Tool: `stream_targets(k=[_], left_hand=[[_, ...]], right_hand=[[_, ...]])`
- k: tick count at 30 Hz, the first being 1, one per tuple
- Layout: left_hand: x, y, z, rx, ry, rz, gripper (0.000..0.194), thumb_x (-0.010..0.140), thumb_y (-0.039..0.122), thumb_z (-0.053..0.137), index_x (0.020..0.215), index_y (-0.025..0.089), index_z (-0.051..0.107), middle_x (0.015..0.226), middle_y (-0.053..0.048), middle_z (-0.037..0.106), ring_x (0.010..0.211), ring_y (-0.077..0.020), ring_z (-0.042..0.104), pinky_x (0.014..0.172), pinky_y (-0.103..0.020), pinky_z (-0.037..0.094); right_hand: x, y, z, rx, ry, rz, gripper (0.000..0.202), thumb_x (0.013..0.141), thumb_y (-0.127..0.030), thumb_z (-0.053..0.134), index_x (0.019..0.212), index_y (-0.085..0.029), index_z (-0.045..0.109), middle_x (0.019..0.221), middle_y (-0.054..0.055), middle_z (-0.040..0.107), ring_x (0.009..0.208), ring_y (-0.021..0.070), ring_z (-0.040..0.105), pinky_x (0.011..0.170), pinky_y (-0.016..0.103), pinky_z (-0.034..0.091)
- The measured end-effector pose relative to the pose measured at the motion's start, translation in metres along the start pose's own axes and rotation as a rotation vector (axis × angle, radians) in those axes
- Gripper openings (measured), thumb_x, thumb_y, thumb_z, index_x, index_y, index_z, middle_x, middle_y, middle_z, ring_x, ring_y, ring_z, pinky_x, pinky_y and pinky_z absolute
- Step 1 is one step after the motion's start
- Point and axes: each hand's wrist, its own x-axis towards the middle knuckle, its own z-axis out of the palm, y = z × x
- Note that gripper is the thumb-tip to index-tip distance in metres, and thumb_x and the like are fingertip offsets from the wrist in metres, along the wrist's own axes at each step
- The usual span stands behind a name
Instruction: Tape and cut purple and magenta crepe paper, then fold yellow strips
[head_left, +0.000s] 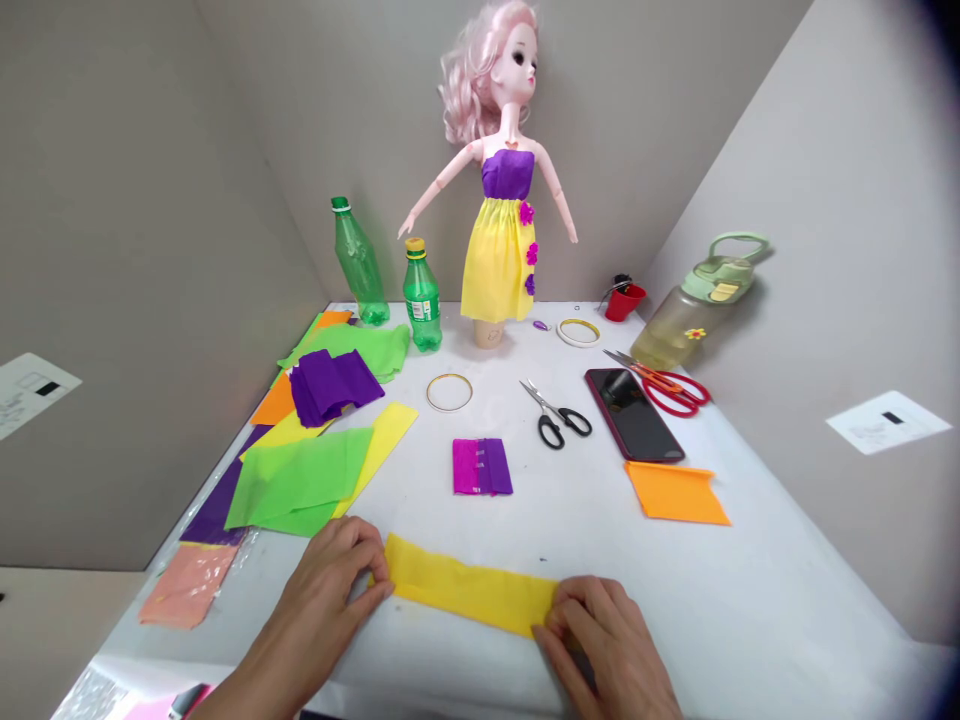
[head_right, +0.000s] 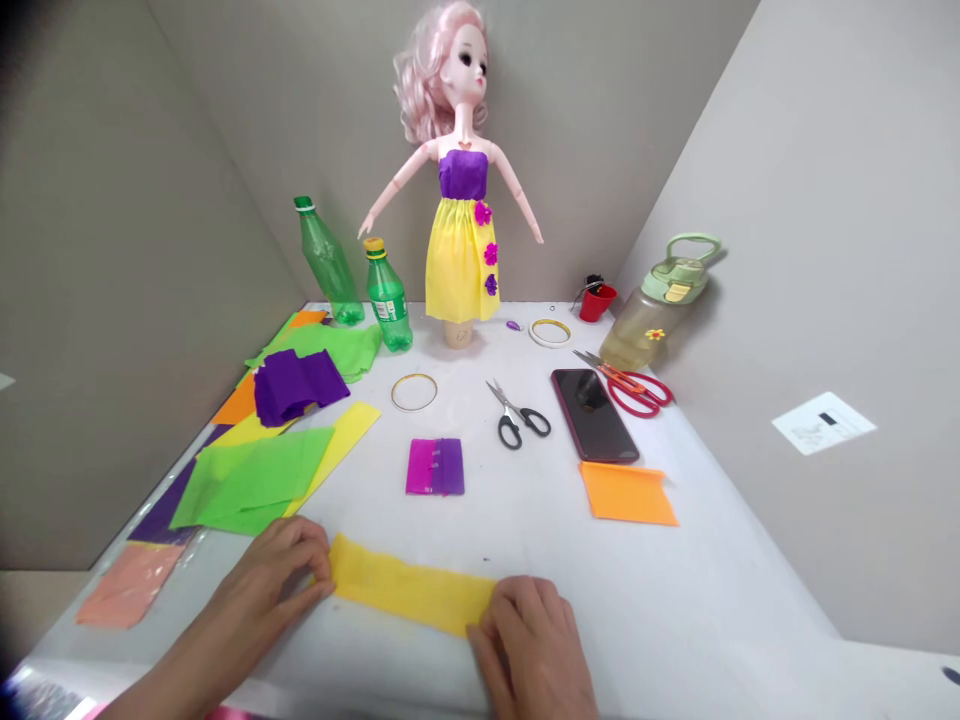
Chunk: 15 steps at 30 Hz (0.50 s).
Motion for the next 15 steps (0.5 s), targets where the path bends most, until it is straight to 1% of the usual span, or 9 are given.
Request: stream_targets(k=[2, 4, 6, 8, 10, 12, 15], left_hand=[[-0.002, 0.0, 0.002, 0.01, 0.053, 0.038, 0.007, 0.084, 0.019, 0.062, 0.08, 0.023, 0.058, 0.096, -0.002, 0.06, 0.095, -0.0226, 0.054, 0.083, -0.034, 0.048], [-0.003, 0.001, 0.006, 0.007, 0.081, 0.123, 0.006, 0.087, 0.016, 0.057, 0.086, 0.022, 0.057, 0.098, -0.004, 0.06, 0.095, -0.0219, 0.053, 0.081, -0.032, 0.048], [-0.005, 0.006, 0.01, -0.012, 0.052, 0.269, 0.018, 0.092, 0.009, 0.044, 0.092, 0.021, 0.057, 0.099, -0.005, 0.06, 0.094, -0.0206, 0.052, 0.08, -0.03, 0.048], [-0.006, 0.011, 0.016, -0.021, -0.003, 0.406, 0.032, 0.091, 0.0, 0.034, 0.101, 0.021, 0.058, 0.1, -0.006, 0.061, 0.093, -0.0192, 0.053, 0.079, -0.028, 0.048], [-0.006, 0.014, 0.023, 0.002, -0.039, 0.509, 0.039, 0.088, -0.003, 0.034, 0.109, 0.02, 0.057, 0.099, -0.006, 0.061, 0.092, -0.0183, 0.053, 0.079, -0.027, 0.048], [-0.005, 0.015, 0.03, 0.051, -0.024, 0.599, 0.037, 0.091, 0.0, 0.036, 0.115, 0.019, 0.056, 0.096, -0.006, 0.061, 0.088, -0.0176, 0.053, 0.077, -0.026, 0.048], [-0.002, 0.012, 0.037, 0.152, 0.059, 0.698, 0.031, 0.099, 0.011, 0.037, 0.123, 0.02, 0.055, 0.092, -0.004, 0.059, 0.081, -0.0156, 0.052, 0.072, -0.025, 0.047]], right_hand=[[0.0, 0.001, 0.0, -0.019, 0.018, -0.004, 0.015, 0.095, -0.019, 0.05, 0.08, -0.022, 0.053, 0.088, 0.006, 0.059, 0.079, 0.0211, 0.057, 0.066, 0.033, 0.051], [0.001, 0.003, 0.0, -0.047, 0.046, -0.006, 0.01, 0.095, -0.022, 0.05, 0.088, -0.022, 0.057, 0.092, 0.007, 0.061, 0.082, 0.0218, 0.058, 0.069, 0.033, 0.052], [0.002, 0.003, -0.001, -0.085, 0.073, -0.05, 0.013, 0.097, -0.023, 0.048, 0.101, -0.022, 0.06, 0.098, 0.009, 0.062, 0.087, 0.0221, 0.059, 0.074, 0.033, 0.053], [0.004, 0.001, -0.003, -0.131, 0.054, -0.175, 0.023, 0.098, -0.027, 0.047, 0.117, -0.022, 0.06, 0.104, 0.009, 0.063, 0.093, 0.0223, 0.059, 0.078, 0.032, 0.053], [0.007, -0.002, -0.003, -0.173, 0.005, -0.32, 0.033, 0.098, -0.033, 0.048, 0.128, -0.024, 0.057, 0.107, 0.009, 0.065, 0.095, 0.0223, 0.059, 0.081, 0.031, 0.052], [0.009, -0.007, -0.002, -0.201, -0.029, -0.385, 0.037, 0.098, -0.034, 0.049, 0.134, -0.027, 0.054, 0.108, 0.006, 0.066, 0.094, 0.0218, 0.059, 0.084, 0.031, 0.05], [0.013, -0.015, 0.003, -0.233, -0.033, -0.391, 0.035, 0.097, -0.025, 0.049, 0.131, -0.029, 0.054, 0.103, 0.004, 0.066, 0.087, 0.021, 0.058, 0.084, 0.034, 0.048]])
